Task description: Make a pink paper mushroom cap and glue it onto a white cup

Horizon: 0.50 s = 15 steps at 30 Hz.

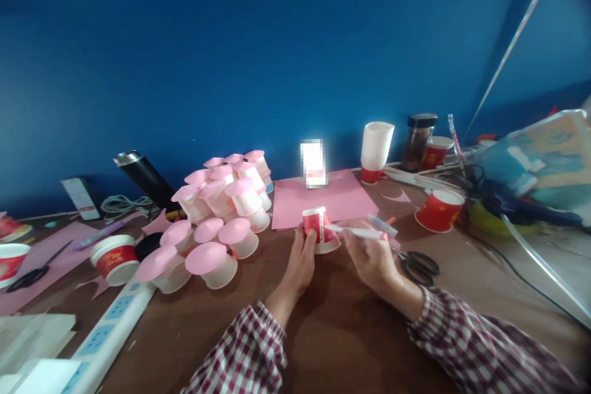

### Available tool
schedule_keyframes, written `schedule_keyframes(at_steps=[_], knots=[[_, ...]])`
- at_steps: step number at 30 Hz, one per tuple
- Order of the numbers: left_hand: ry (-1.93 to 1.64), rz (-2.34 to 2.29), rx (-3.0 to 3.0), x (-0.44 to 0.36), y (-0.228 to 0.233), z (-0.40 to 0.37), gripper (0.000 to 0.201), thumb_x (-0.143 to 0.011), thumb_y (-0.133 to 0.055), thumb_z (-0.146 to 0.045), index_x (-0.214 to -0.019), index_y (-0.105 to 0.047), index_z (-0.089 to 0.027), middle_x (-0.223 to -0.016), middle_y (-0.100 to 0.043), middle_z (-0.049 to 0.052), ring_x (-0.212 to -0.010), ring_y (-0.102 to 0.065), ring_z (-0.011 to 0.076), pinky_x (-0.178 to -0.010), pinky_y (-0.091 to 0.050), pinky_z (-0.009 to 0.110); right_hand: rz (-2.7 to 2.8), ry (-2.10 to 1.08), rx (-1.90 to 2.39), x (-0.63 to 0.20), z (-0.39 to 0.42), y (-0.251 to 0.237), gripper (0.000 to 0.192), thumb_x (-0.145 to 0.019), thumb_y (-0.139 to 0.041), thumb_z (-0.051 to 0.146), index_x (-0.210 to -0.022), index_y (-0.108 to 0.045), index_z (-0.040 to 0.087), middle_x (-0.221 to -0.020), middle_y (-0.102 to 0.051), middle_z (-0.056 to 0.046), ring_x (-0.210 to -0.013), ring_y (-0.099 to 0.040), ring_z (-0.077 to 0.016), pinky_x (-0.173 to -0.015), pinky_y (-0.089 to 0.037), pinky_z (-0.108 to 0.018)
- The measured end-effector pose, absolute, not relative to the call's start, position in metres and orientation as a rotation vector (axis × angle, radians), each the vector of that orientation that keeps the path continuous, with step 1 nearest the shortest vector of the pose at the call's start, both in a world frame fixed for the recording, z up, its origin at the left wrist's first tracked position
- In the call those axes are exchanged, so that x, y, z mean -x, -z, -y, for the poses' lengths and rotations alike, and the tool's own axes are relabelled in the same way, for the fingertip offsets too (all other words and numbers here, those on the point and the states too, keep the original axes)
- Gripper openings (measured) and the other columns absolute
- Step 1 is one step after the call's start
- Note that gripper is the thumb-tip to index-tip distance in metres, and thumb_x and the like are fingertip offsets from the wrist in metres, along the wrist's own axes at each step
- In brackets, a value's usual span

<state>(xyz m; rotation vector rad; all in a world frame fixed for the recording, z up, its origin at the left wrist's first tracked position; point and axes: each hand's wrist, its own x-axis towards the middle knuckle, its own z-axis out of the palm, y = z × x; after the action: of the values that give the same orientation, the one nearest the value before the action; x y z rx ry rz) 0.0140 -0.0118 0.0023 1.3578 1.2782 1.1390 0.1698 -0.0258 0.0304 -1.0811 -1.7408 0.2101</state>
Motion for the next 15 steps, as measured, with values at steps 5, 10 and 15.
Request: schedule_keyframes(at_steps=[5,10,15], knots=[[-1.190,-1.220,-1.381,-0.0143,0.0002,0.0093,0.051,-0.089,-0.037,-0.050,-0.128,-0.044,-0.018,-0.134,-0.048,0.011,-0.125,-0.040,0.0232,-0.106,-0.027,0.034,1.744,-0.212,1.089,-0.1687,0.0274,-0.0302,0.019,-0.090,-0.046,0.021,-0.092,-0.064,0.017,-0.082,-0.067,-0.007,-0.078,-0.064,-0.0189,-0.073,-0.051,-0.029],[-1.212,-1.196,-1.377,-0.0142,0.0002,0.0094,0.049,-0.088,-0.039,-0.049,-0.126,-0.047,-0.018,-0.131,-0.049,0.012,-0.124,-0.042,0.0249,-0.105,-0.027,0.036,1.736,-0.199,1.093,-0.1677,0.0263,-0.0256,0.018,-0.089,-0.048,0.021,-0.095,-0.064,0.016,-0.090,-0.069,-0.008,-0.082,-0.064,-0.0190,-0.077,-0.050,-0.030],[-1.239,-1.198,-1.318,-0.0139,0.0000,0.0097,0.048,-0.086,-0.045,-0.048,-0.124,-0.051,-0.019,-0.133,-0.049,0.011,-0.126,-0.040,0.0261,-0.106,-0.025,0.036,1.742,-0.199,1.083,-0.1685,0.0255,-0.0270,0.019,-0.090,-0.046,0.021,-0.093,-0.064,0.018,-0.084,-0.068,-0.007,-0.079,-0.064,-0.0192,-0.076,-0.050,-0.031]])
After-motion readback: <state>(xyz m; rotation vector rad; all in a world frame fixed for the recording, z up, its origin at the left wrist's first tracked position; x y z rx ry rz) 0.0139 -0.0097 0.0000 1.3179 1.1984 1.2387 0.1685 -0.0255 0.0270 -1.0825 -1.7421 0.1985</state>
